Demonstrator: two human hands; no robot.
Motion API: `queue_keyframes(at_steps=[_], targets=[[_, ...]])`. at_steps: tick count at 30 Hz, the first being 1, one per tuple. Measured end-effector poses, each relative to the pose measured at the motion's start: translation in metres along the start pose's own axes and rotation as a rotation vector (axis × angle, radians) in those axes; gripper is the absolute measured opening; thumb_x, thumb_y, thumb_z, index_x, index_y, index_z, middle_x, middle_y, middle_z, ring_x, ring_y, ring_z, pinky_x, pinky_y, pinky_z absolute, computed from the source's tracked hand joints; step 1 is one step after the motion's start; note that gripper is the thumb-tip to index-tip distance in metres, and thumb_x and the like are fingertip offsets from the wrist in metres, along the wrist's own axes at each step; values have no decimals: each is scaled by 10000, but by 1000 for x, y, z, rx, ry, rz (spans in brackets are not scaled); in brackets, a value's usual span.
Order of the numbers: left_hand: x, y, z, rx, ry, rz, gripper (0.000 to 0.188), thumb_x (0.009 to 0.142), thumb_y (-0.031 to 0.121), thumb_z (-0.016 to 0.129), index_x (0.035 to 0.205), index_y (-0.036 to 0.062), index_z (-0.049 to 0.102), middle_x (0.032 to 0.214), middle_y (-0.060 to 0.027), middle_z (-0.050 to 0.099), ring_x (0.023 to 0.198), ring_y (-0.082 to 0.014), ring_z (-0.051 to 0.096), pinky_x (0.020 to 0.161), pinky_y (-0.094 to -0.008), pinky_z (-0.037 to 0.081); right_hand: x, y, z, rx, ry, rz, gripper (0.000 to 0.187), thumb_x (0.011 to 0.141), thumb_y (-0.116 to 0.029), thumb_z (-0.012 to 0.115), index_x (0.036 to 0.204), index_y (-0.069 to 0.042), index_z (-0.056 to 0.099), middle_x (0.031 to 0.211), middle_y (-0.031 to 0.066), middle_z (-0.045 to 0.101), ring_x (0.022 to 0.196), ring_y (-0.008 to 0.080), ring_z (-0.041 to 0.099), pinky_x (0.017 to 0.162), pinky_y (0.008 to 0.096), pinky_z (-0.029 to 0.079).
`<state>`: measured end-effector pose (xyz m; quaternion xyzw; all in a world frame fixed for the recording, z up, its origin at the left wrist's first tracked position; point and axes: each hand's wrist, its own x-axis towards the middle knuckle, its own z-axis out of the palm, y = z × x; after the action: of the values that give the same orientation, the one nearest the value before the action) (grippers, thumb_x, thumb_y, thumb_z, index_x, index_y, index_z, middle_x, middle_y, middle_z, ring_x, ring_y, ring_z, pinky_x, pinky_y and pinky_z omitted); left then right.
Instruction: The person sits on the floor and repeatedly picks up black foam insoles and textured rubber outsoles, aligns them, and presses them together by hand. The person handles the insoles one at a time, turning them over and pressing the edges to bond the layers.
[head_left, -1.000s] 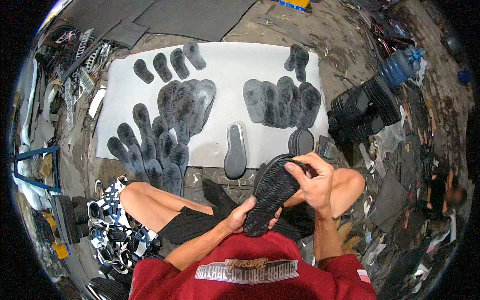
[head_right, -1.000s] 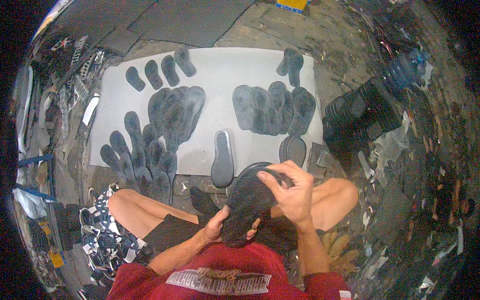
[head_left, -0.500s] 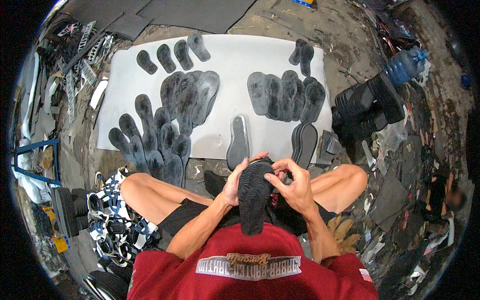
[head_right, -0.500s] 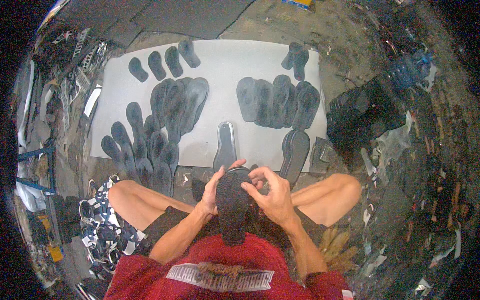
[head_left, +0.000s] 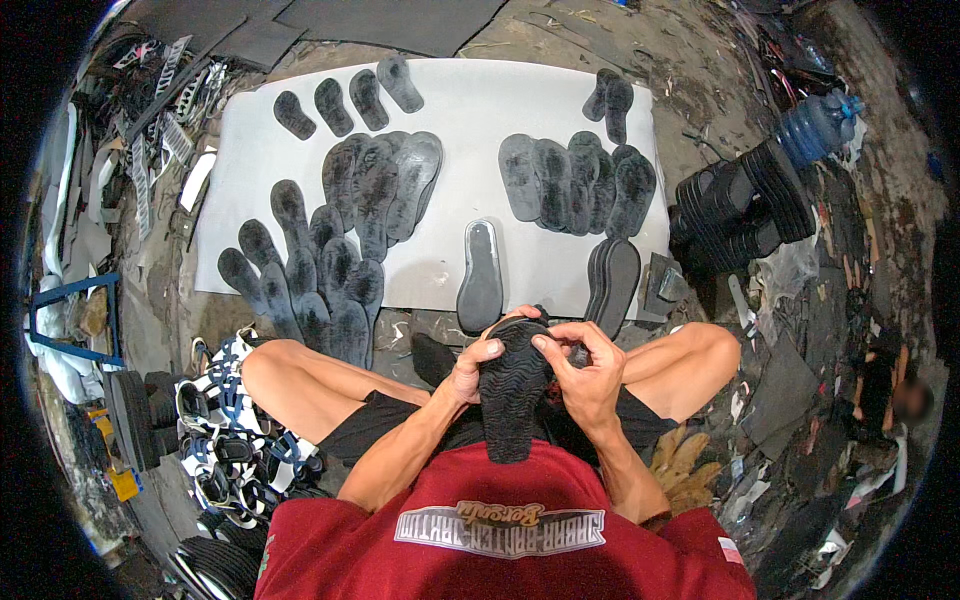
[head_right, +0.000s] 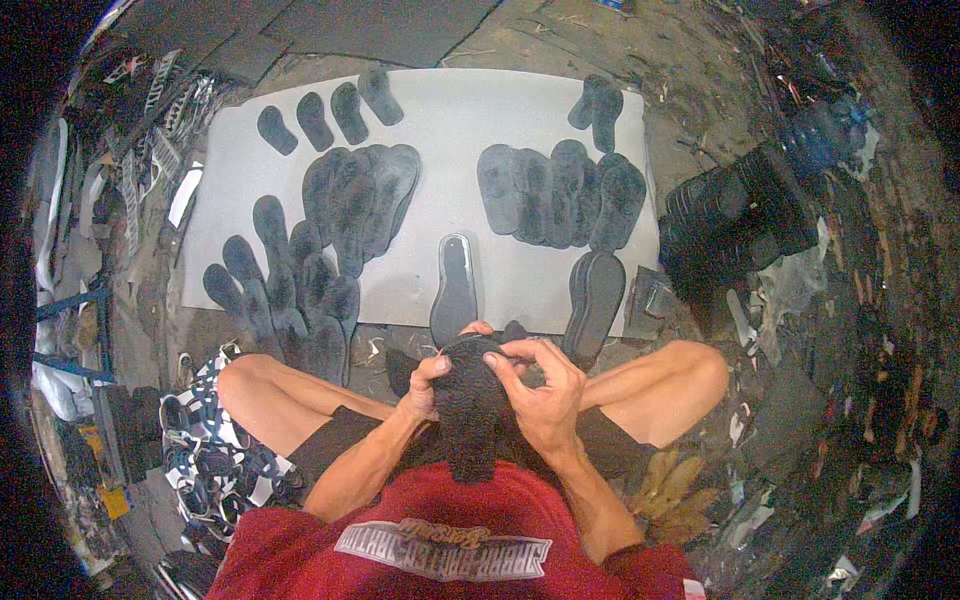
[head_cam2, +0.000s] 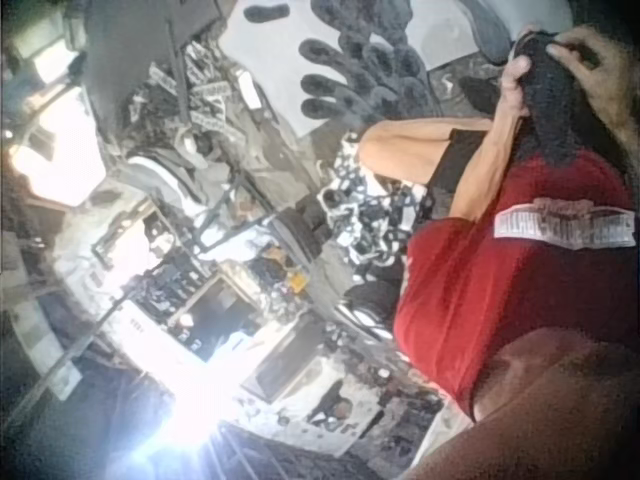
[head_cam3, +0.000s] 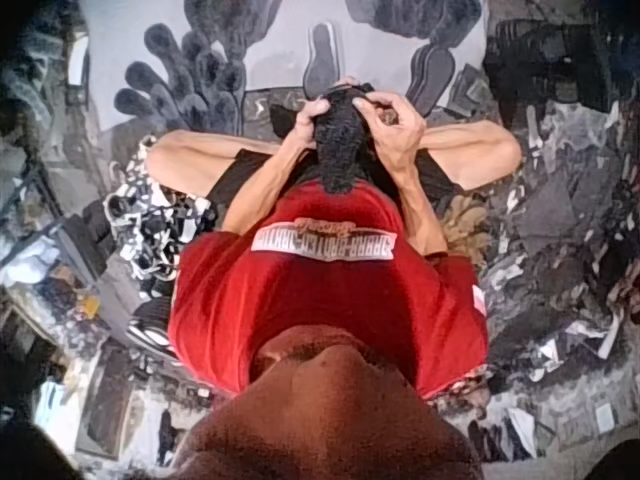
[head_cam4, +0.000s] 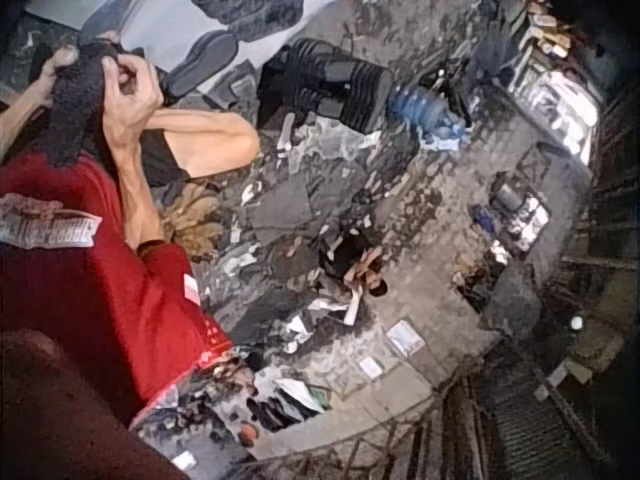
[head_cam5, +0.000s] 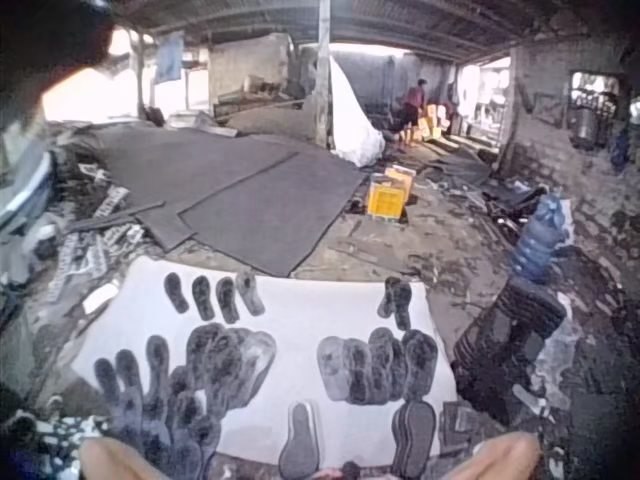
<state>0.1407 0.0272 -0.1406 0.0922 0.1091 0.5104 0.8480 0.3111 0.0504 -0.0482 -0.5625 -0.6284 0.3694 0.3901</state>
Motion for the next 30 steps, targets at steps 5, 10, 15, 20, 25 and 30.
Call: queue_keyframes(at_steps=[5, 10, 15, 20, 25, 30], targets=[[-2, 7, 13, 97, 50, -36, 812, 880, 243, 723, 1579, 17, 378, 1418, -199, 634, 1291, -302, 657, 1144, -445, 525, -2, 2, 1, -25, 13, 0, 164, 879, -68, 889, 957, 6, 766, 890, 98, 760, 751, 163, 679, 691, 322, 546], [-5, 10, 11, 74, 85, -63, 809, 881, 194, 713, 1590, 15, 368, 1420, -200, 630, 1296, -303, 653, 1148, -449, 521, -3, 3, 1, -29, 22, -22, 161, 877, -66, 889, 952, 2, 765, 883, 93, 758, 742, 160, 673, 691, 317, 544], [-7, 9, 9, 79, 117, -59, 796, 903, 177, 709, 1604, 20, 366, 1431, -192, 627, 1301, -302, 651, 1156, -452, 515, -4, 0, 6, -9, 47, -1, 183, 871, -79, 896, 954, -2, 752, 875, 85, 749, 727, 151, 653, 684, 313, 534], [-13, 12, 6, 90, 124, -51, 796, 927, 179, 712, 1624, 24, 361, 1442, -188, 625, 1309, -291, 651, 1148, -438, 526, -6, -5, 13, -36, 81, 11, 233, 866, -97, 907, 977, -12, 721, 885, 55, 725, 716, 127, 614, 664, 315, 524], [-14, 18, 10, 112, 132, -59, 832, 945, 203, 731, 1652, 22, 332, 1450, -196, 625, 1305, -292, 660, 1145, -433, 533, -11, -6, 20, -8, 101, 58, 347, 875, -65, 904, 1131, -15, 674, 858, 19, 682, 744, 81, 557, 698, 258, 493], [-16, 17, 11, 182, 202, -77, 903, 900, 253, 752, 1653, 96, 278, 1401, -216, 621, 1253, -363, 670, 1117, -505, 547, -18, -9, 27, -64, 165, -5, 418, 896, -37, 868, 1229, 4, 619, 939, 77, 648, 867, 130, 570, 735, 295, 486]])
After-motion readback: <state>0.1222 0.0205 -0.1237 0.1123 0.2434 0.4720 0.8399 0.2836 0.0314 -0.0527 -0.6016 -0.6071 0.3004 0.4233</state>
